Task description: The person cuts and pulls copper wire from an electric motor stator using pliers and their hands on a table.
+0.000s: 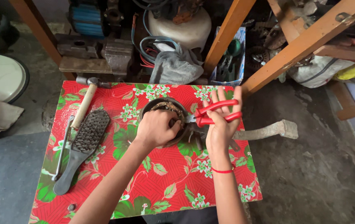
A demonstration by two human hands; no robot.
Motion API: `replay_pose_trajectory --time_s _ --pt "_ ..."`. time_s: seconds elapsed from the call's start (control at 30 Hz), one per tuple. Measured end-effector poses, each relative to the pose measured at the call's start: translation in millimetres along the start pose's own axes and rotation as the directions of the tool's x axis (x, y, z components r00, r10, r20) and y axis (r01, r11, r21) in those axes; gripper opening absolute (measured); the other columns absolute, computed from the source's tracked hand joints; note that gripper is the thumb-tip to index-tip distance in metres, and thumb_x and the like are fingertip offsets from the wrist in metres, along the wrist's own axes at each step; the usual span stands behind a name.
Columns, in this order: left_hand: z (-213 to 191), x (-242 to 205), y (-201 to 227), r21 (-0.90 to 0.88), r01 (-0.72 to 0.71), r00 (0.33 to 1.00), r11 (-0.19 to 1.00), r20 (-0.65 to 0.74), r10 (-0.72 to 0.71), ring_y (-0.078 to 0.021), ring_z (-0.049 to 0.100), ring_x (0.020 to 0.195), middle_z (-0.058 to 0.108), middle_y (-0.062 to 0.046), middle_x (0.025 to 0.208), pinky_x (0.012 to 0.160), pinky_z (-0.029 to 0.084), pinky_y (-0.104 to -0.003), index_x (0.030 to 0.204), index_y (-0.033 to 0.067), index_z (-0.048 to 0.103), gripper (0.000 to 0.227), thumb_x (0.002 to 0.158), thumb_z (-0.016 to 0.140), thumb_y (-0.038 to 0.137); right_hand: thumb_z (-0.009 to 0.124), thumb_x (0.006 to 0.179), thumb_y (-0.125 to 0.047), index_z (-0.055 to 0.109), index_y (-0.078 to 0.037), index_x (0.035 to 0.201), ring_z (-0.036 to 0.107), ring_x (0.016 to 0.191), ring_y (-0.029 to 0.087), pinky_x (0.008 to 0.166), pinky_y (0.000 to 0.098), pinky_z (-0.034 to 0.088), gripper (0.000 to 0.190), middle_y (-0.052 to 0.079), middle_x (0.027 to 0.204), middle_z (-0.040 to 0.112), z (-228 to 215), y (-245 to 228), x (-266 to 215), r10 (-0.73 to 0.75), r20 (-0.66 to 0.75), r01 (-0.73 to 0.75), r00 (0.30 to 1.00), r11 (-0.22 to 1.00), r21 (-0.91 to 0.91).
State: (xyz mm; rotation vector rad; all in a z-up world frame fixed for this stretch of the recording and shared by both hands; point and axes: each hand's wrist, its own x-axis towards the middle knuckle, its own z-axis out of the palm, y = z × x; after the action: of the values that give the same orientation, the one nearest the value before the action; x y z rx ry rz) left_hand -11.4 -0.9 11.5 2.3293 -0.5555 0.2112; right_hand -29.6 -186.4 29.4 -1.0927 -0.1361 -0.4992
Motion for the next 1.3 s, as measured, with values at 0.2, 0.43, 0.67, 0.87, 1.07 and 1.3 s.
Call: replay_pose_trajectory --time_s 0.2,0.43,0.67,0.87,1.07,1.3 --pt "0.8 -0.2 -0.2 -0.004 0.005 1.000 1.000 -0.001 -0.005 -0.0402 0.069 0.073 0.072 -0.019 0.075 0.071 0.054 -0.051 0.078 0.0063 0.075 0.032 0.082 0.064 0.036 0.061 0.093 0.008 0.027 -0.009 0.162 0.050 0.144 0.027 0.110 0.0372 0.046 0.079 0.020 0.152 0.051 1.2 -0.2 1.7 0.068 -0.050 -0.076 0.996 0.980 -0.183" --pt "3.7 -0.6 -3.5 -0.005 -0.016 1.000 1.000 -0.020 0.016 -0.0405 0.068 0.072 0.071 -0.020 0.075 0.070 0.053 -0.051 0.079 0.0058 0.075 0.032 0.082 0.063 0.036 0.067 0.091 0.007 0.048 -0.003 0.152 0.050 0.084 0.006 0.081 0.0243 0.048 0.065 -0.003 0.096 0.051 1.0 -5.9 2.2 0.039 -0.080 -0.054 0.996 0.977 -0.205" --pt "4.9 -0.9 -4.2 -0.007 -0.029 0.999 1.000 -0.021 0.029 -0.0403 0.068 0.072 0.071 -0.019 0.074 0.070 0.053 -0.051 0.078 0.0056 0.075 0.032 0.082 0.063 0.035 0.067 0.094 0.006 0.055 -0.003 0.136 0.053 0.074 0.008 0.072 0.0260 0.048 0.044 -0.001 0.087 0.052 -3.1 0.8 1.5 0.016 -0.118 -0.029 0.993 0.994 -0.103" --pt "1.7 -1.9 1.1 0.024 -0.029 0.998 0.999 -0.046 0.030 -0.0405 0.068 0.072 0.071 -0.020 0.074 0.070 0.053 -0.051 0.082 0.0064 0.076 0.031 0.082 0.064 0.035 0.068 0.091 0.005 0.055 -0.004 0.138 0.054 0.071 0.008 0.068 0.0252 0.048 0.050 -0.001 0.088 0.057 -3.2 -0.5 2.6 0.028 -0.159 -0.047 0.987 0.991 -0.122" --pt "0.7 -1.6 3.5 0.014 -0.013 1.000 1.000 -0.010 0.014 -0.0392 0.068 0.073 0.072 -0.019 0.074 0.070 0.053 -0.051 0.080 0.0072 0.077 0.032 0.084 0.065 0.036 0.069 0.091 0.005 0.051 -0.001 0.146 0.054 0.070 0.006 0.068 0.0244 0.048 0.058 -0.001 0.086 0.057 -4.4 -1.7 1.3 0.007 -0.161 -0.026 0.987 0.993 -0.115" --pt "1.4 -0.4 1.8 0.017 0.000 1.000 1.000 -0.006 0.001 -0.0388 0.069 0.072 0.072 -0.018 0.074 0.069 0.054 -0.050 0.080 0.0067 0.076 0.031 0.082 0.064 0.035 0.071 0.092 0.004 0.052 0.000 0.147 0.052 0.063 0.006 0.060 0.0232 0.046 0.058 -0.002 0.079 0.057 7.5 -1.8 2.4 -0.068 -0.200 0.027 0.978 0.979 -0.202"
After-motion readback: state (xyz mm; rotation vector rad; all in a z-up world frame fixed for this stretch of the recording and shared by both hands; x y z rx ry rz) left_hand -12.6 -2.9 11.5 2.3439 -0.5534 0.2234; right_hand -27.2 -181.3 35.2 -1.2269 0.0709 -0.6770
